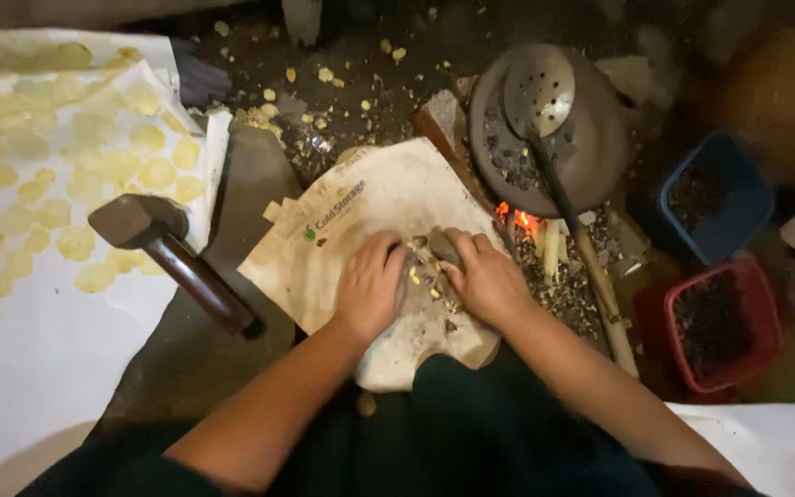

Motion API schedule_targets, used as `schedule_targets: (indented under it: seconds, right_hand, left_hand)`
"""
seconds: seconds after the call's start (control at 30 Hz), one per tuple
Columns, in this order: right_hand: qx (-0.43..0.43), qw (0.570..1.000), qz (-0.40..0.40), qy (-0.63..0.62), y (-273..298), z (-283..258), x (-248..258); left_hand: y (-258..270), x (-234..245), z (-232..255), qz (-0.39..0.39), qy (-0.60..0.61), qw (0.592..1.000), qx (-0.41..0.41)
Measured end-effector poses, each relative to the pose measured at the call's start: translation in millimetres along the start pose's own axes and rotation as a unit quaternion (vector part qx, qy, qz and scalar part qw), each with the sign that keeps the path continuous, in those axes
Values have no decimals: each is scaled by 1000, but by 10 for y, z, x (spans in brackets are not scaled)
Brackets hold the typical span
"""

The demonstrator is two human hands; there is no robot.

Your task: Manually cracking nuts with a hammer and sorting the kernels from the shells

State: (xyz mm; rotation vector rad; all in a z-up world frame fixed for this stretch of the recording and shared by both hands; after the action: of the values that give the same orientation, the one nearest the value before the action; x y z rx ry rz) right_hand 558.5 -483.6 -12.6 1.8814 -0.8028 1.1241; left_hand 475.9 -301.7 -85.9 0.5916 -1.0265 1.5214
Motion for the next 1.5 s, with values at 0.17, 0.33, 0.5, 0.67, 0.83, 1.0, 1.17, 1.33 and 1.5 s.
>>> schedule_targets:
  seconds: [0.17,0.33,0.5,0.67,0.83,1.0,1.17,1.33,1.5]
  right_hand:
    - [-42,997,-14,-66,-11,-22,236]
    - [-112,987,-73,-92,-327,424,-52]
    - [-101,991,-32,-86,-310,249,-96]
    - [-104,994,-12,17,77,-84,-148]
    - [-100,990,-94,33,410,-153,102]
    - [-183,972,69,132,264,738,845]
    - [-259,952,-34,-160,331,1815,630]
    - [-212,957,174,-97,456,2075,310]
    - [-230,955,141,126,846,2063,809]
  left_hand:
    - [226,17,-82,2,-11,999,-32]
    - [153,24,-69,-8,-18,999,-30]
    - [151,14,-67,7,-42,999,-25]
    - [189,-49,-79,25,-53,998,-36]
    - [171,-285,-245,22,-36,999,-29]
    - [137,-74,-129,12,-44,999,-26]
    - [109,-67,-116,26,-47,997,-49]
    - [162,-89,-137,10,-52,998,-30]
    - [158,-110,-147,25,-57,997,-45]
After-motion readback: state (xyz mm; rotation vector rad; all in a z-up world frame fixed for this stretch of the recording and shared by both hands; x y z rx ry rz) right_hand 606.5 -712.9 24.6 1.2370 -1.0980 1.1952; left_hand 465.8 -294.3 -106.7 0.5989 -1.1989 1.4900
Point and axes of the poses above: each hand's wrist, its own y-axis away from the middle knuckle, its own x-axis out of the back of the hand, z = x × y, the point moved 1 cm from there along -y, towards the middle knuckle
